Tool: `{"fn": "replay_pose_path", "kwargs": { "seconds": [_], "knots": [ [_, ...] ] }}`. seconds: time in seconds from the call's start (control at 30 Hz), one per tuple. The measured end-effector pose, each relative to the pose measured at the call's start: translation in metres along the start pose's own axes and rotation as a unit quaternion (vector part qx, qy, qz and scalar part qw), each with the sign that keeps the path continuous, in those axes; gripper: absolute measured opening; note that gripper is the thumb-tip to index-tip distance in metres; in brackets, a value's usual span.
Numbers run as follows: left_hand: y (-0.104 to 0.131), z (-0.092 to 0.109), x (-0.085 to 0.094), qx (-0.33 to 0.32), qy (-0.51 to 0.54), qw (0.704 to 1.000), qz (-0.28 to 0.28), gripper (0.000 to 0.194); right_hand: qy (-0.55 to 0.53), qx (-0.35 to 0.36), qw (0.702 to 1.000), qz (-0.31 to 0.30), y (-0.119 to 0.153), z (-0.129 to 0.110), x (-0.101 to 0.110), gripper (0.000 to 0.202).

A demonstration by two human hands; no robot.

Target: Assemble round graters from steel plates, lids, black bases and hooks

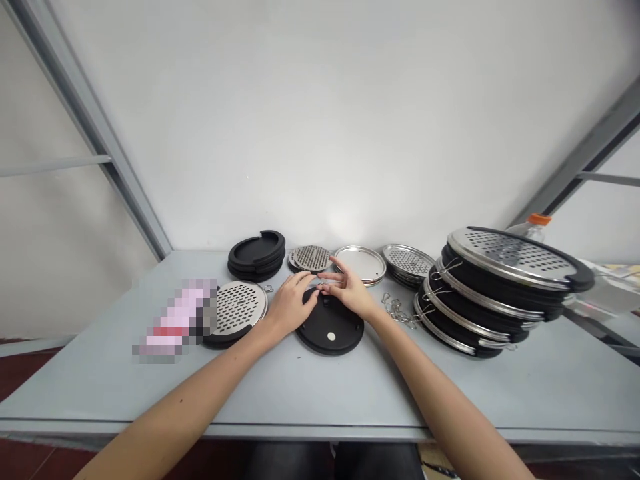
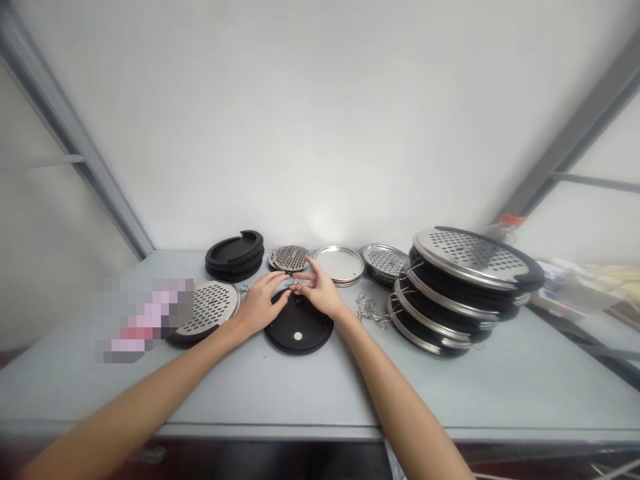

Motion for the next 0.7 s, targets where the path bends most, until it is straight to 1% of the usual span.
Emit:
{"fn": "replay_pose_path", "kwargs": {
  "seconds": [0.07,0.17,0.27,0.37,0.57,0.63,0.7],
  "knots": [
    [0.000,-0.002,-0.001,-0.009,0.003,1.000,-0.005,0.028,0.026,0.024,0.999,0.002,0.001,0.000,-0.002,0.094],
    [0.000,-0.003,-0.001,-0.023,0.006,1.000,-0.009,0.026,0.077,0.075,0.994,0.032,0.006,-0.003,-0.004,0.092],
    [0.000,-0.002,-0.001,-0.032,0.017,0.999,-0.002,0.027,0.115,0.105,0.987,0.027,0.011,-0.007,-0.007,0.089],
    [0.000,-0.001,-0.001,-0.030,0.025,0.999,0.000,0.026,0.130,0.109,0.986,0.005,0.014,-0.011,-0.010,0.088],
    [-0.002,0.000,0.004,-0.041,0.037,0.998,-0.005,0.013,0.131,0.107,0.985,-0.019,0.016,-0.014,-0.012,0.083],
    [-0.003,-0.002,0.006,-0.041,0.038,0.998,0.002,0.012,0.130,0.105,0.986,-0.013,0.014,-0.013,-0.012,0.077],
    [-0.004,-0.004,0.009,-0.051,0.035,0.998,0.018,0.013,0.127,0.092,0.988,0.001,0.011,-0.011,-0.010,0.063]
  ]
}}
Point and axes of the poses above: each hand's wrist, its own y-axis away from the middle knuckle, its own x-axis out of the back of the hand, z = x × y, the point moved 3 cm from there along -y, towards the middle knuckle, and after that the axes turned 11 degrees about y, right-handed, at the moved point
